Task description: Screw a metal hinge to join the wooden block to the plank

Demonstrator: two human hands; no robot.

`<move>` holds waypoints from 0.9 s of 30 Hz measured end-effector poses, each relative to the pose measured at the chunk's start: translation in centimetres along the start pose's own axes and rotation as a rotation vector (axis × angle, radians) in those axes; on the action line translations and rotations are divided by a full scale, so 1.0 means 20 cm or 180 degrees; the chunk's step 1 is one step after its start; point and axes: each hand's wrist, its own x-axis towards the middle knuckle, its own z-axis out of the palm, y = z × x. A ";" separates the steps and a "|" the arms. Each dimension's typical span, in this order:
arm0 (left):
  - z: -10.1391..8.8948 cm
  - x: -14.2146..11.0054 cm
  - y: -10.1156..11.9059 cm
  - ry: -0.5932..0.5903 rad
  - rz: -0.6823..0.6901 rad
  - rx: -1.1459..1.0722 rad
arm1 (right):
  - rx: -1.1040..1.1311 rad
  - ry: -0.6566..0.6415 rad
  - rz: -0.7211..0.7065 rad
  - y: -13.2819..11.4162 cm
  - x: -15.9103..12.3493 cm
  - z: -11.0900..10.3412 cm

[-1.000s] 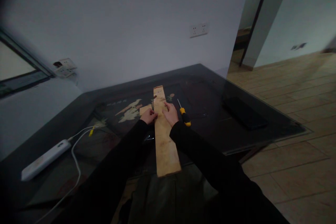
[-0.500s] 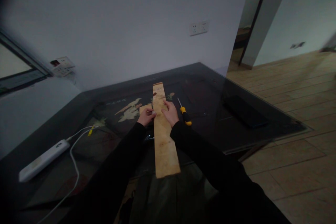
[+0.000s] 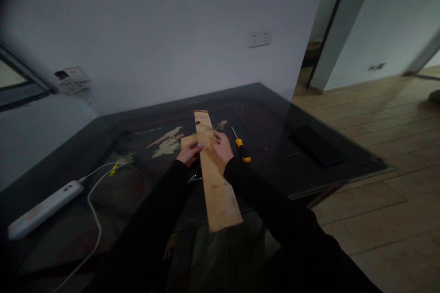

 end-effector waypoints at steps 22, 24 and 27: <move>0.05 -0.03 0.01 -0.0097 -0.0198 -0.0348 | -0.1727 -0.0200 -0.0404 0.05 0.18 0.07; 0.05 -0.03 0.01 -0.0143 -0.0227 -0.0375 | -0.1845 -0.0190 -0.0456 0.06 0.19 0.07; 0.04 -0.04 0.03 -0.0273 -0.0313 -0.0428 | -0.1973 -0.0174 -0.0515 0.09 0.19 0.07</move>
